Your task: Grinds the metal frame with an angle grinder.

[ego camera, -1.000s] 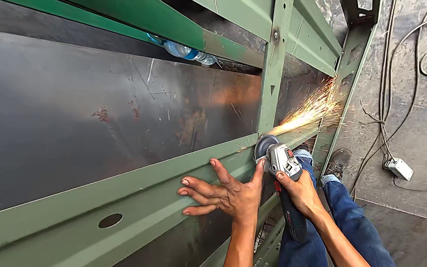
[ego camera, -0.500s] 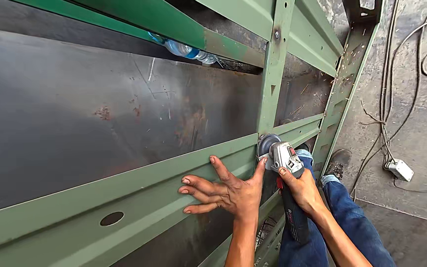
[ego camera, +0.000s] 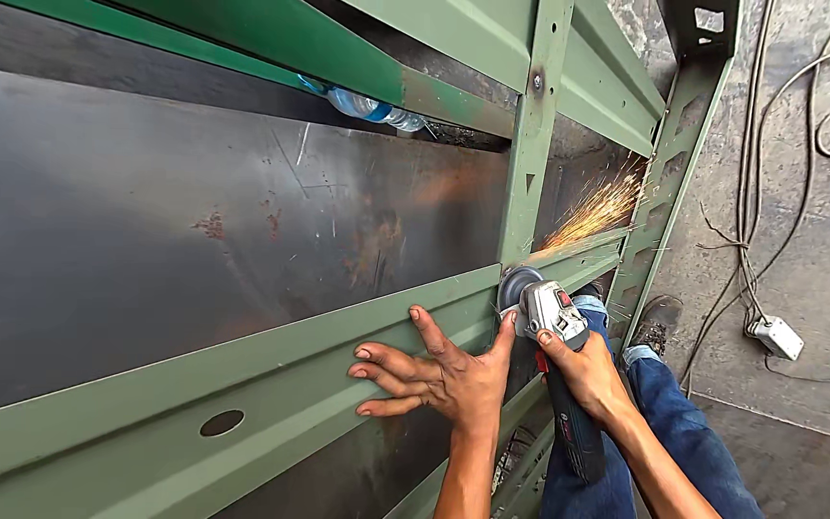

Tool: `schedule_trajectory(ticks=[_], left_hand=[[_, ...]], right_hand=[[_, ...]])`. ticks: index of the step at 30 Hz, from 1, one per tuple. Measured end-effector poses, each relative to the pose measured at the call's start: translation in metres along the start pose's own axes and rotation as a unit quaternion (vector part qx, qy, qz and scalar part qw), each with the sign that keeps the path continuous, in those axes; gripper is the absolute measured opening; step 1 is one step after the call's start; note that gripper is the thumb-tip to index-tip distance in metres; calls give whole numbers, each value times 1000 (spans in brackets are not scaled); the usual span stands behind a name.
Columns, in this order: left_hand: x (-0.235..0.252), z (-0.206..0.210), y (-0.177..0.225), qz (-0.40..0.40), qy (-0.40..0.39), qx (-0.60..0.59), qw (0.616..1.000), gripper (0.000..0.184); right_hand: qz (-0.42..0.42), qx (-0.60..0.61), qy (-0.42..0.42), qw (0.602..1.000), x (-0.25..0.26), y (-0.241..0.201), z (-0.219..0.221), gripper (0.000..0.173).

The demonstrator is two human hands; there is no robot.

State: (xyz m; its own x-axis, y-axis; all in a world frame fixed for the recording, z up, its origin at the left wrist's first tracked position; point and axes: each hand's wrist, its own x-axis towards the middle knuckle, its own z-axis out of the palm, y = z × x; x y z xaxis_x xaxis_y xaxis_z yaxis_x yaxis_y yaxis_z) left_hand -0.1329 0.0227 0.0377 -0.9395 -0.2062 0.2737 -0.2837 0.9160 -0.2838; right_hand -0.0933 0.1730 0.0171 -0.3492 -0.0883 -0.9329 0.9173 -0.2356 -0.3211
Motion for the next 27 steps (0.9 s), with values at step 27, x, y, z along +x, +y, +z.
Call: schedule_trajectory(ticks=[27], left_hand=[[-3,6,-4,5,35,-17,999,130]], right_hand=[[-88,118,4,989,5,21,23,73]])
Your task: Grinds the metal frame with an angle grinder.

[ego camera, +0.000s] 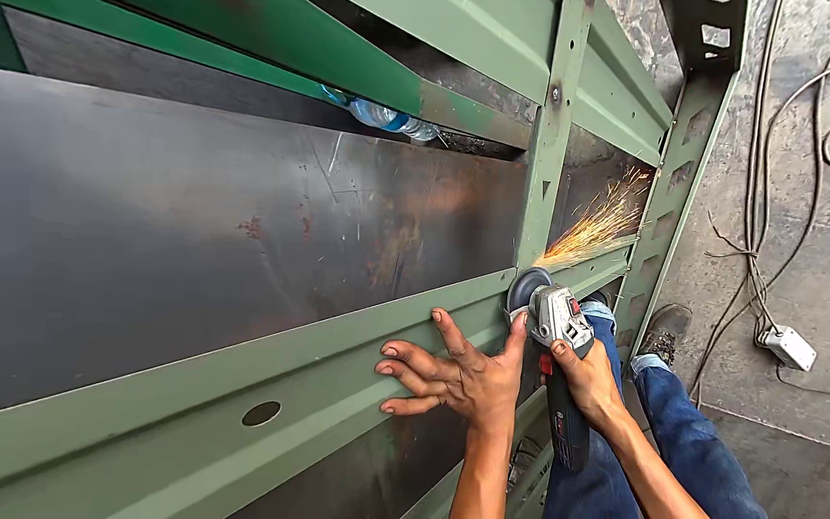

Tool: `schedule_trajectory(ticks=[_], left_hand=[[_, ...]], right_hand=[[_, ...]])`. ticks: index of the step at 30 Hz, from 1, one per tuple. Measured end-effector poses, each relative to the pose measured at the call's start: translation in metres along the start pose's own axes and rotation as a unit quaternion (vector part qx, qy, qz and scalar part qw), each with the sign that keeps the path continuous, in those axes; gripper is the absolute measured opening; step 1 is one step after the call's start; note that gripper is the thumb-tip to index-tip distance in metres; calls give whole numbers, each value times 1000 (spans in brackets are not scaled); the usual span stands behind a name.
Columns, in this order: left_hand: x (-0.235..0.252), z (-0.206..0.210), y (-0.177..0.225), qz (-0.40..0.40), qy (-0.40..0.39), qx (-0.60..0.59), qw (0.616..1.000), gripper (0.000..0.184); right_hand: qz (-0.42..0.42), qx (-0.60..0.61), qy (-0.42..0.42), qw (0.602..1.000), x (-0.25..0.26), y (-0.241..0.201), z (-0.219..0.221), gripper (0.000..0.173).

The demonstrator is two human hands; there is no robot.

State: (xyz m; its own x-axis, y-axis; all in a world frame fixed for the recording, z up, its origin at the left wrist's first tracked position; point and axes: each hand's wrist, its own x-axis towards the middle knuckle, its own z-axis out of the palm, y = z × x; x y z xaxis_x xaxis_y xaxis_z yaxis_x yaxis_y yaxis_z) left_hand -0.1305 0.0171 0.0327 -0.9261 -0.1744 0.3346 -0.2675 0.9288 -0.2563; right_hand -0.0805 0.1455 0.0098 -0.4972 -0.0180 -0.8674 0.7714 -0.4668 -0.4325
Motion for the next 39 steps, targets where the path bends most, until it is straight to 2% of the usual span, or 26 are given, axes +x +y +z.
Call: schedule_trajectory(ticks=[16,29,39], left_hand=[[2,1,0,3,7,-4,1000,126],[1,-2,-1,2,0,-18,1000,119],[0,-3,-2,7,-16,5,1000,128]], right_hand=[[-1,39,4,999,0,4,10,83],[4,38,0,999,-5,0,14,79],[36,67,6,997,-5,10,9,75]])
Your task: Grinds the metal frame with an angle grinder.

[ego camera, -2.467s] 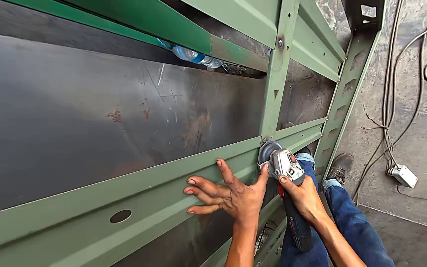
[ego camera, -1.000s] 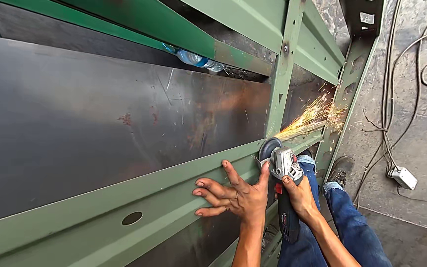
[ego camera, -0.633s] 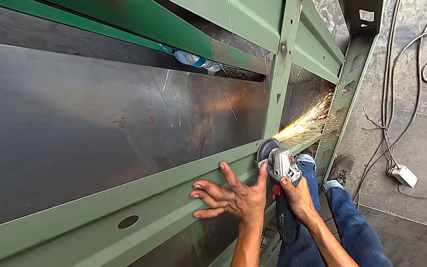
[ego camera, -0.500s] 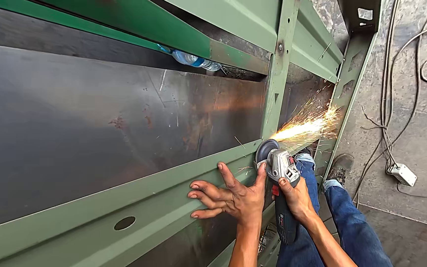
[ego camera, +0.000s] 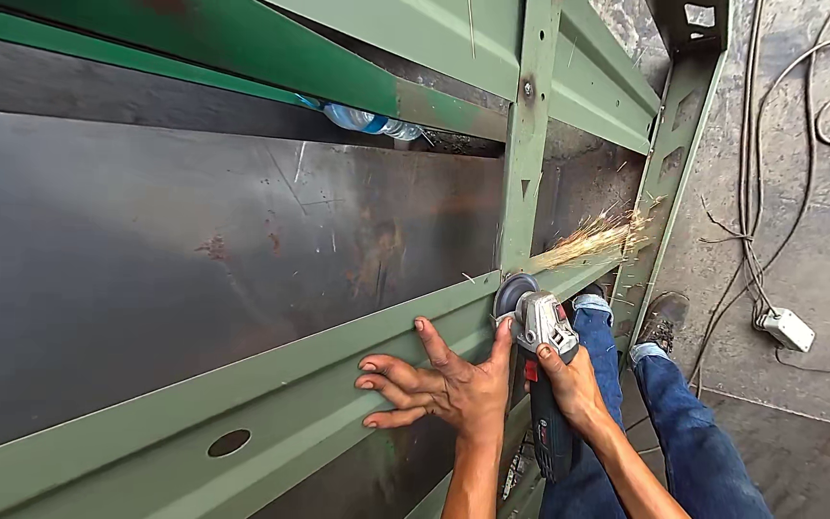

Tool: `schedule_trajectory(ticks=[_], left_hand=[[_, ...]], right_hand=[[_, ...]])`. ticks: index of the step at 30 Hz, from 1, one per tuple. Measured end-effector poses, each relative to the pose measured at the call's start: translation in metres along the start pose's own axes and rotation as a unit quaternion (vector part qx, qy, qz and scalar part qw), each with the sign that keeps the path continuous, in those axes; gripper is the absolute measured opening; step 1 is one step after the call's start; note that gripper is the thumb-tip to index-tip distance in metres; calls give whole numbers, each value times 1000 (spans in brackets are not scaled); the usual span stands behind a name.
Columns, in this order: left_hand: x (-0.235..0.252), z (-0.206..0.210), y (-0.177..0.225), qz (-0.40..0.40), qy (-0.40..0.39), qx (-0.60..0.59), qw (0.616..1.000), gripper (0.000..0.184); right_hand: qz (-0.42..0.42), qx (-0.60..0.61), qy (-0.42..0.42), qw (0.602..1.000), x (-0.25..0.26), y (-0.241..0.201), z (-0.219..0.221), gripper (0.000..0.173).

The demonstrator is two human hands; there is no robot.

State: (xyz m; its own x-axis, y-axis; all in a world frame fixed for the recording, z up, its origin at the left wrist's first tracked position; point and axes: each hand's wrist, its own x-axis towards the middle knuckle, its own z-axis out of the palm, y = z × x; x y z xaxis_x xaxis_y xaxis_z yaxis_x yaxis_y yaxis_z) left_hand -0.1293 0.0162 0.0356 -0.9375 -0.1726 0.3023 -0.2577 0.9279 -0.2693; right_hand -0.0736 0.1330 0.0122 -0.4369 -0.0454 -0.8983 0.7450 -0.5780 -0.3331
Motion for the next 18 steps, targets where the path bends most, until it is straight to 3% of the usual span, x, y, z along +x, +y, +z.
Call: schedule_trajectory(ticks=[18], left_hand=[[1,1,13,-38,-28,36,998,145]], right_hand=[[-12,-94,19,995,8,-13,-14,72]])
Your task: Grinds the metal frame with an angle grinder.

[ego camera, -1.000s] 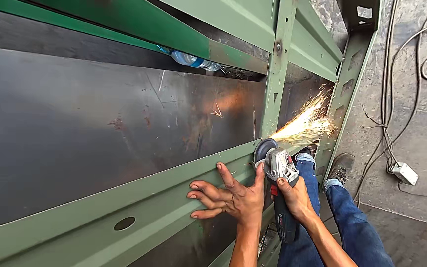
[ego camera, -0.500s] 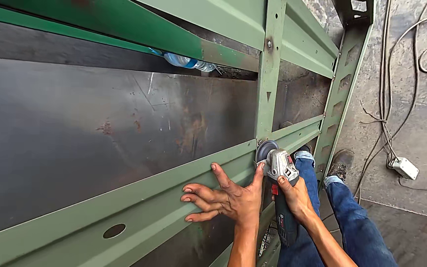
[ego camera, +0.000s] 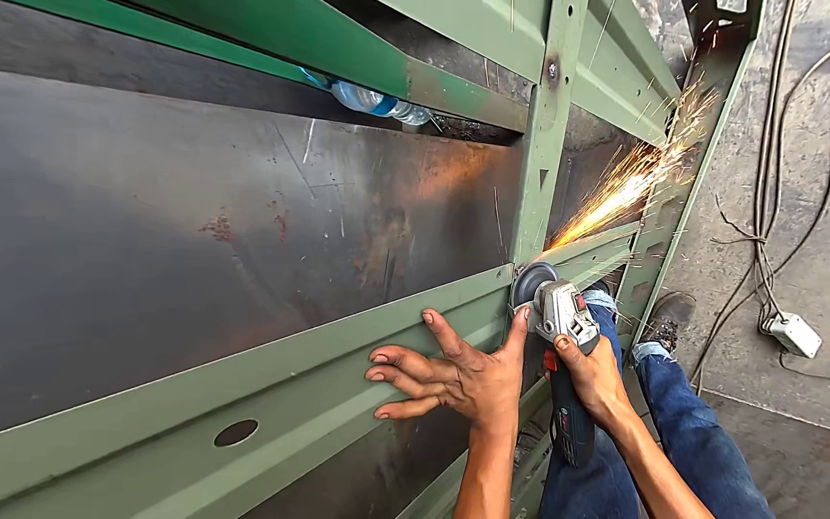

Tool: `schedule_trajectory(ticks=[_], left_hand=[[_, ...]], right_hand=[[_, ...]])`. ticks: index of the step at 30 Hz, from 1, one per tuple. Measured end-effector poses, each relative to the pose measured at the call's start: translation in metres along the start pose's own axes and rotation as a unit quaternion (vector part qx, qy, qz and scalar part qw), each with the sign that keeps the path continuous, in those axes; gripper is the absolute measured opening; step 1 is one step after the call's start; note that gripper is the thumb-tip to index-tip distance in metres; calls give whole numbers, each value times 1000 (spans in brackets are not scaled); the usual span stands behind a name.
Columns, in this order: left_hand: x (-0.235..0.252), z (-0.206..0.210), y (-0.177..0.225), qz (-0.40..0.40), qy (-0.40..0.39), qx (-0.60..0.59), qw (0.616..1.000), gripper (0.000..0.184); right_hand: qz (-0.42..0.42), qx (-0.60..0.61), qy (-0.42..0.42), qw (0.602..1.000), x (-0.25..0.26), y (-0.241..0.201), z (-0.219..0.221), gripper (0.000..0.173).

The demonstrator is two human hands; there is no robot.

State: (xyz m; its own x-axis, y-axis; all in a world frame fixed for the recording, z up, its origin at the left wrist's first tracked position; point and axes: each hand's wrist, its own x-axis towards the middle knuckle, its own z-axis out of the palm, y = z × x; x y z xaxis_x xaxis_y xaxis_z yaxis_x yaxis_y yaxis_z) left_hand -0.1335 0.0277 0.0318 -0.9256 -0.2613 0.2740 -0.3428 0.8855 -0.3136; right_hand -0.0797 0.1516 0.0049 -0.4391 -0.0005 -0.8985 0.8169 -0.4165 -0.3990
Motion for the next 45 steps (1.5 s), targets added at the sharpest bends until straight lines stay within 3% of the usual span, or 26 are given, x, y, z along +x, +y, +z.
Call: schedule_trajectory(ticks=[17,28,35,45], left_hand=[[0,0,4,-3,-7,-1,1000,144],[2,1,5,-17,-1,-21,1000,137],[1,1,6,-6,0,4,1000,146],[-2,1,10,-28,-14,-10,999,147]], right_hand=[[9,-59,6,998,3,-5,-6,61],[-10,-81,9,997,7,-11,0,65],[-6,-78,11,997,8,-4,-9,66],[-50,-194,8,980,19,-11,-24,60]])
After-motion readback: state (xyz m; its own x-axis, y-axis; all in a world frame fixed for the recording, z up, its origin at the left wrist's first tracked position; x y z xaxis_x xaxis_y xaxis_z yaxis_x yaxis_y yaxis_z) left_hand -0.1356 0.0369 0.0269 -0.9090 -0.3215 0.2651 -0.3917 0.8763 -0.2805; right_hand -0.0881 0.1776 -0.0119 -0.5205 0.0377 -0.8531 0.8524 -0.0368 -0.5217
